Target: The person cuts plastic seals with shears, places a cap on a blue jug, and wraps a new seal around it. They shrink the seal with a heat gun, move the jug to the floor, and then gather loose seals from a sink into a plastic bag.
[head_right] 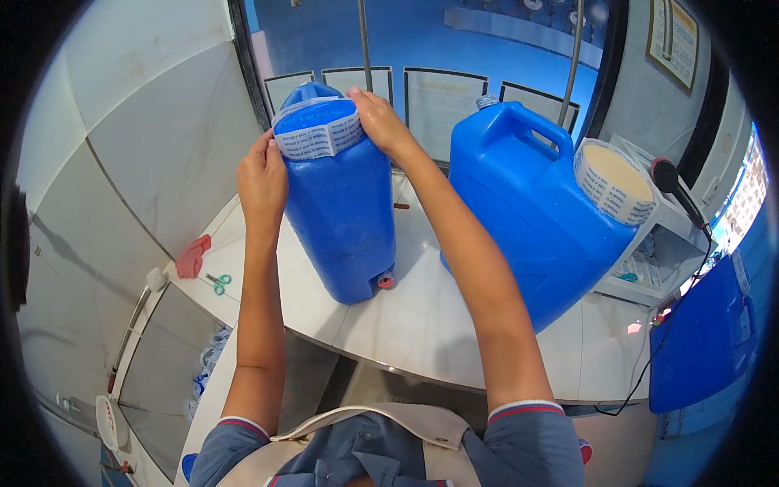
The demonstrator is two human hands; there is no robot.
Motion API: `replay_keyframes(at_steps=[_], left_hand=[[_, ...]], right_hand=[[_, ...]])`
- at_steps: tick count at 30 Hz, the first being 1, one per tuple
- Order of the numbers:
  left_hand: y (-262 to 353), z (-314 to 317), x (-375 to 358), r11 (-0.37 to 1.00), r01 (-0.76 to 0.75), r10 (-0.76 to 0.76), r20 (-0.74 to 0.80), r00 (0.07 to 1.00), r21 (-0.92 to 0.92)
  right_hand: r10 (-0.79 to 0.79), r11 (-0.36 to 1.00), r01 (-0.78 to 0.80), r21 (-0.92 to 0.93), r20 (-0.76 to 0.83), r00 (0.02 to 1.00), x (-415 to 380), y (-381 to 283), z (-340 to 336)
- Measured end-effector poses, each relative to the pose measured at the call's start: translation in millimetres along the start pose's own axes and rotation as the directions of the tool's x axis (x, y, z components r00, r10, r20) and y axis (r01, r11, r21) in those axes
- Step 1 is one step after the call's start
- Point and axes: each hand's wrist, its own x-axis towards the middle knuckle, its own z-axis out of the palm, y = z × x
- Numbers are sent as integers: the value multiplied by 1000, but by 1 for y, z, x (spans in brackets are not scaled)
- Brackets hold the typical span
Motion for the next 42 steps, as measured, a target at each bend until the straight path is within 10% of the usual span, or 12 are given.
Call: replay_keyframes(at_steps=[6, 14, 21, 26, 33, 37, 40, 42], left_hand=[[4, -7, 1, 983, 9, -24, 80, 997, 183], [-15, 1, 4, 965, 128, -90, 170, 981, -227], [-4, 1, -8, 970, 97, -92, 35, 995, -221], [68, 8, -50, 851, -311, 267, -162, 950, -423], [190, 72, -136, 503, -392, 578, -38, 815, -771], [270, 98, -189, 338, -561, 786, -101, 610, -756], [299, 121, -212, 333, -547, 797, -81, 599, -768], [306, 133, -217, 415, -532, 720, -91, 688, -738]], right_hand=[[-85, 995, 90, 33, -122, 989, 7, 7, 5], [-3, 1000, 2, -16, -60, 998, 7, 5, 7], [-101, 992, 117, 55, -230, 968, -2, 8, -2], [-258, 966, 257, -23, -128, 958, -101, -55, -42], [-517, 854, 429, -295, -381, 767, -263, -153, -203], [-408, 779, -77, -623, -596, 691, -314, -159, -350], [-341, 295, -530, -795, -606, 718, -313, -132, -455], [-10, 29, -657, -753, -658, 753, -295, -123, -494]])
